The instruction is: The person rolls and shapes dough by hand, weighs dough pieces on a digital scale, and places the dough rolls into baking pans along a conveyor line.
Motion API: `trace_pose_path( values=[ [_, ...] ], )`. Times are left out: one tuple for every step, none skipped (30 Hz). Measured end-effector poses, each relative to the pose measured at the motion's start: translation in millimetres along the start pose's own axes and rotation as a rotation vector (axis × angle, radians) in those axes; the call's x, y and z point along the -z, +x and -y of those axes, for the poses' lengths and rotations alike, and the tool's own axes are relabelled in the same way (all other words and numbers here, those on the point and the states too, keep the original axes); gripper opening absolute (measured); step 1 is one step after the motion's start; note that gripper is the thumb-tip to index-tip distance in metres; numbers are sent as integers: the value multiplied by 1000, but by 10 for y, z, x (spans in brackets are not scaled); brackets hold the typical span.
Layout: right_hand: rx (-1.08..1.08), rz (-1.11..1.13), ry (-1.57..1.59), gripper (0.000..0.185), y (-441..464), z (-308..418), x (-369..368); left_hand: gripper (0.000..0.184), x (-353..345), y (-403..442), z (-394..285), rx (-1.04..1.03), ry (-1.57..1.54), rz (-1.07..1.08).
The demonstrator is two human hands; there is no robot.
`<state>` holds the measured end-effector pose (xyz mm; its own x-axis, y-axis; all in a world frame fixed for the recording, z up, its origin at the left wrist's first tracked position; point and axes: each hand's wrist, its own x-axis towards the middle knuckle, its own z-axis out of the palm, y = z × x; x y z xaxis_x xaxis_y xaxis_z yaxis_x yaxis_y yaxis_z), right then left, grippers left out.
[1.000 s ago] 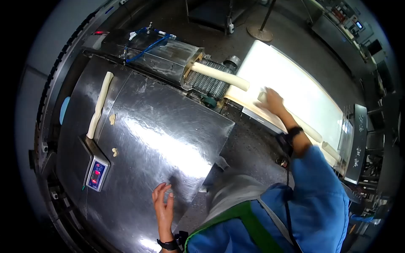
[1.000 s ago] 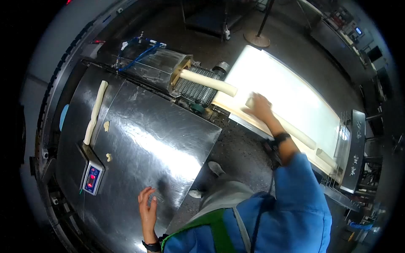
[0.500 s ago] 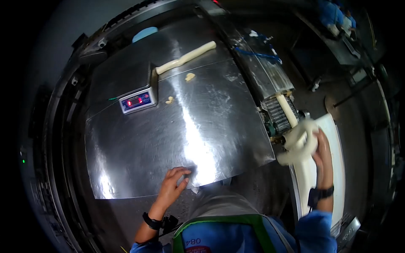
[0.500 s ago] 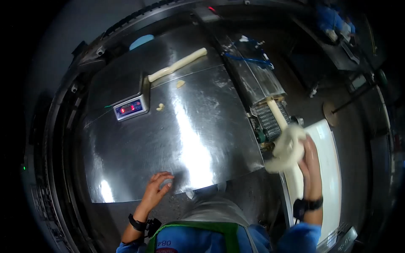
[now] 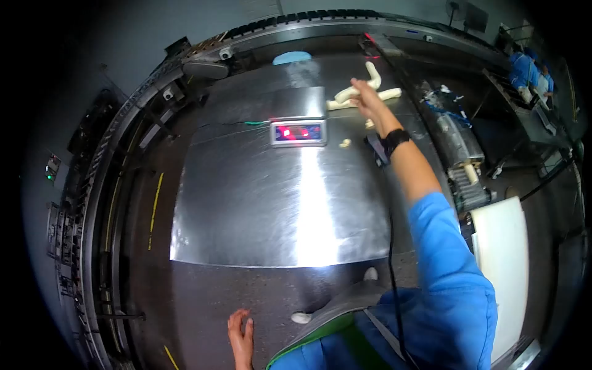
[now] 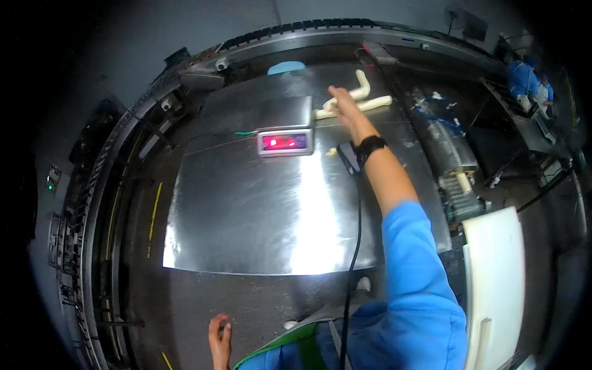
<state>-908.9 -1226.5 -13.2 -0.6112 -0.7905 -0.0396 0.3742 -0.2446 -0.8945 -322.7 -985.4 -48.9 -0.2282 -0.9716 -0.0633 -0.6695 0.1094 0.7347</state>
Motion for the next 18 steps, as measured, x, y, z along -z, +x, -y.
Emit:
trace_pose_path(
  values=[
    [-9,81,30,21,-392,-219,-300,17,238,-153,292,-3,10,-7],
    [-44,197,34,22,-545,-531,-454,22,437,-281,568,49,17,4],
    [-81,318,28,23,-665,-831,-615,28,604,-329,764,106,14,14],
    [-122,306,-23,23,-982,-979,-874,28,784,-372,843,108,12,5],
    [-172,289,-72,24,-1326,-1142,-1149,27,982,-443,893,110,20,-46],
    [-201,292,-56,22,-1567,-1388,-1356,27,1176,-484,1000,115,27,-93],
    [-234,294,-42,21,-1768,-1570,-1518,27,1350,-484,1145,129,27,-91],
    [-250,299,-54,21,-1955,-1720,-1657,27,1510,-467,1337,117,60,-111],
    [-320,343,-85,20,-2123,-1870,-1818,27,1665,-444,1407,109,94,-138],
    [-395,397,-111,19,-2258,-2029,-2034,27,1858,-371,1472,51,159,-157],
    [-425,429,-114,19,-2357,-2153,-2211,22,1998,-233,1470,62,126,-181],
    [-467,466,-183,18,-2436,-2250,-2342,17,2131,-85,1498,79,95,-210],
    [-504,509,-253,17,-2490,-2334,-2484,17,2276,56,1510,66,104,-231],
    [-496,519,-318,18,-2522,-2417,-2642,18,2403,206,1534,51,114,-253],
    [-484,525,-381,19,-2540,-2515,-2802,18,2526,378,1587,32,148,-262],
    [-452,553,-460,21,-2546,-2631,-2976,19,2661,554,1674,3,186,-269],
    [-406,574,-533,22,-2516,-2756,-3141,19,2786,718,1758,17,199,-292],
    [-394,592,-597,23,-2454,-2916,-3317,19,2913,902,1855,-36,186,-254]
  ],
)
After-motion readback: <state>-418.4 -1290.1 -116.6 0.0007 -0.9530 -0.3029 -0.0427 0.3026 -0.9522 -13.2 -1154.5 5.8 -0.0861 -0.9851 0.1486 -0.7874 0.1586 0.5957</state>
